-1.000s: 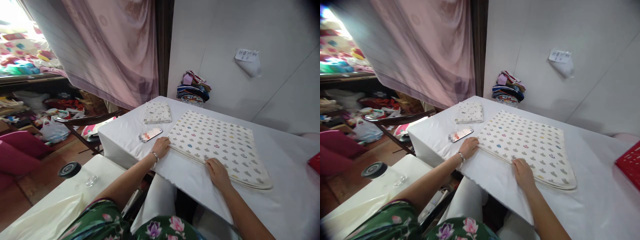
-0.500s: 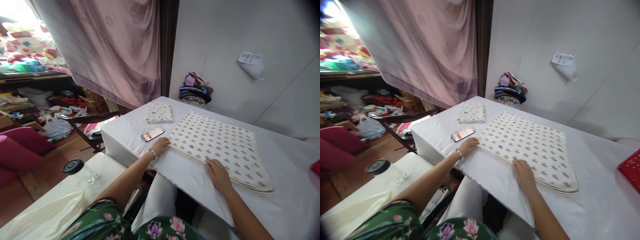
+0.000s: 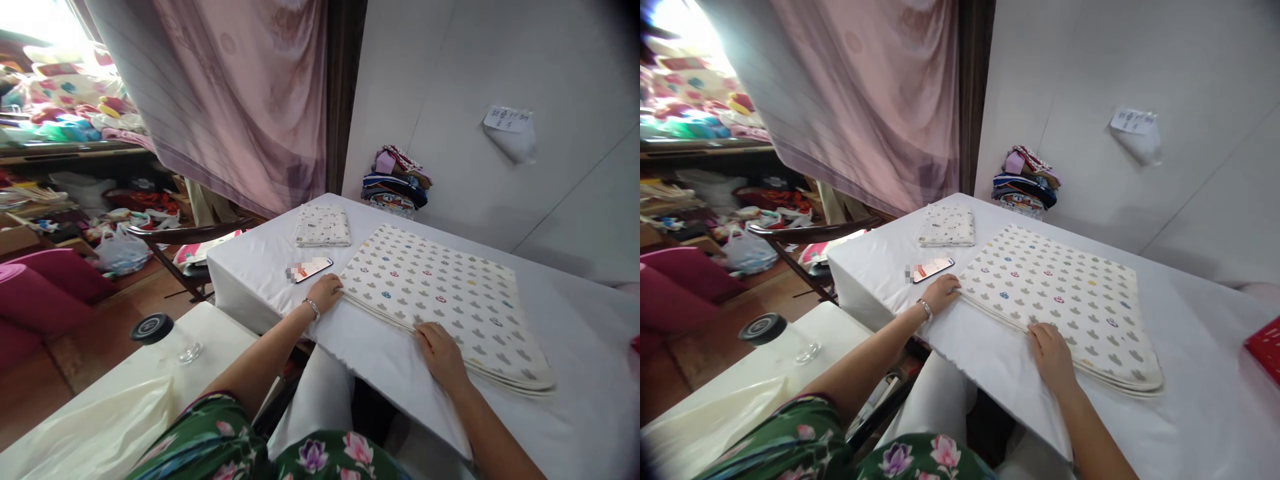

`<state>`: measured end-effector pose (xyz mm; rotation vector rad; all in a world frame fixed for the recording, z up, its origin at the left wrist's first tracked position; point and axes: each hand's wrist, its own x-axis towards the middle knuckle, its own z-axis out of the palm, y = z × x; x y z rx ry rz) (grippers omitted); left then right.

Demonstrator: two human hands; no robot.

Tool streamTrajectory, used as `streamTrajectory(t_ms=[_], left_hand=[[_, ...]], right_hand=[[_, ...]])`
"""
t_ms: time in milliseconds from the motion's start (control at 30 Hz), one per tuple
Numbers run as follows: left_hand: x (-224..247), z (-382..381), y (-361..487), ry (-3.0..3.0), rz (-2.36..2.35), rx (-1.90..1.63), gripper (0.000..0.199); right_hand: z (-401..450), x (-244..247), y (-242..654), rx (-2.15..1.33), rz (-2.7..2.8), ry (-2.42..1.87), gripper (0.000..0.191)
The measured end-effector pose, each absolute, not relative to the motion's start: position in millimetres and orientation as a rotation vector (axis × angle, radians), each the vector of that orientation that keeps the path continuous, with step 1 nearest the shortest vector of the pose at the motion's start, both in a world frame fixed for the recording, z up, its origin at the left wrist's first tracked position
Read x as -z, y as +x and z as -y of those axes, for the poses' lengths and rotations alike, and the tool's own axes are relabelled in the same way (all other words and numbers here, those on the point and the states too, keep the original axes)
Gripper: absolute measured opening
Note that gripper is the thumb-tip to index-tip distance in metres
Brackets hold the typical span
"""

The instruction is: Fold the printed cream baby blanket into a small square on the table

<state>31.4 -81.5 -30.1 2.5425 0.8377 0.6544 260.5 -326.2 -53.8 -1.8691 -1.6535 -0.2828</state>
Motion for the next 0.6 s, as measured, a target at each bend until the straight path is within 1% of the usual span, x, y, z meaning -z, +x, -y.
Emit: streamTrajectory(t_ms=[133,267,367,600], left_hand=[[25.0,86.1,36.8,2.566,-1.026,-0.686,0.019],[25.0,86.5,39.5,2.575,-1.171,-0.582,0.018],[25.2,85.9,39.5,2.563,-1.196,-0.534,0.015],[24.8,84.7,37.9,2.555,-1.176,-0.516,0.017]], right_hand=[[326.0,53.8,259.3,0.297,1.689,-1.844,0.021],[323.7,52.2,258.5,0.311,1.759,-1.878,0.020],[321.5,51.7,258.8,0.294,1.782,-1.915,0.022],[320.4,50.4,258.1,0.249,1.752,-1.956,0.026]])
